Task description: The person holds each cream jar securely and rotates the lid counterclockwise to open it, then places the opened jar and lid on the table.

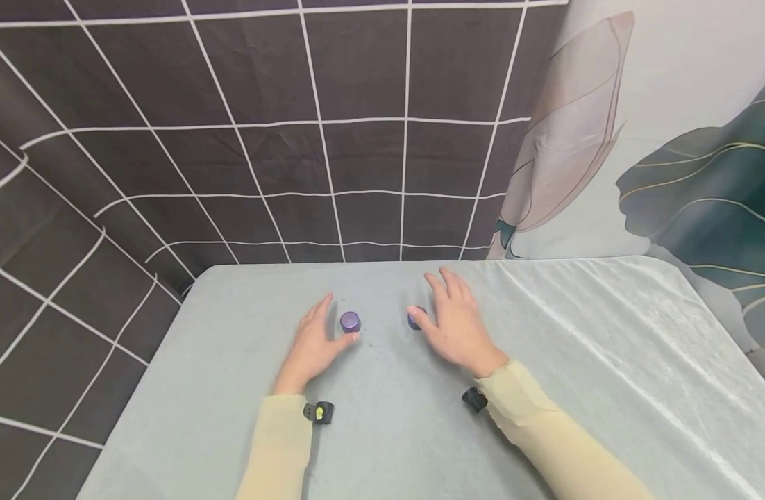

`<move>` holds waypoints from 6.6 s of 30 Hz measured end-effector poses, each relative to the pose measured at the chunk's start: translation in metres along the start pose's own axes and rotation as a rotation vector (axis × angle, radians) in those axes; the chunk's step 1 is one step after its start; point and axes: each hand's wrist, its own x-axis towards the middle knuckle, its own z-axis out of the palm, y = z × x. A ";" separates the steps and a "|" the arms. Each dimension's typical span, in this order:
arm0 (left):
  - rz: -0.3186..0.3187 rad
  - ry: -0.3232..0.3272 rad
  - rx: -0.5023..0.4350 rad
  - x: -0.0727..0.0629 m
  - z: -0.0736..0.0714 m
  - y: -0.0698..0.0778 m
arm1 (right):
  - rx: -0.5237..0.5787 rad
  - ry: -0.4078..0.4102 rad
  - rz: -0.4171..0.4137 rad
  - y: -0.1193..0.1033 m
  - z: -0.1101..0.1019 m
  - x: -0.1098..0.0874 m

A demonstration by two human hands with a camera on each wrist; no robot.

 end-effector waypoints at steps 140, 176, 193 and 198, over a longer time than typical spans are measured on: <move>-0.098 0.258 0.032 0.011 0.010 0.026 | 0.323 0.026 0.095 -0.053 0.083 0.024; -0.026 0.297 0.019 0.013 0.014 0.025 | 0.324 0.061 0.051 -0.053 0.092 0.026; 0.001 0.295 0.032 0.014 0.016 0.030 | 0.362 0.087 0.087 -0.052 0.089 0.027; 0.021 0.303 0.039 0.013 0.016 0.030 | 0.385 0.095 0.087 -0.051 0.089 0.027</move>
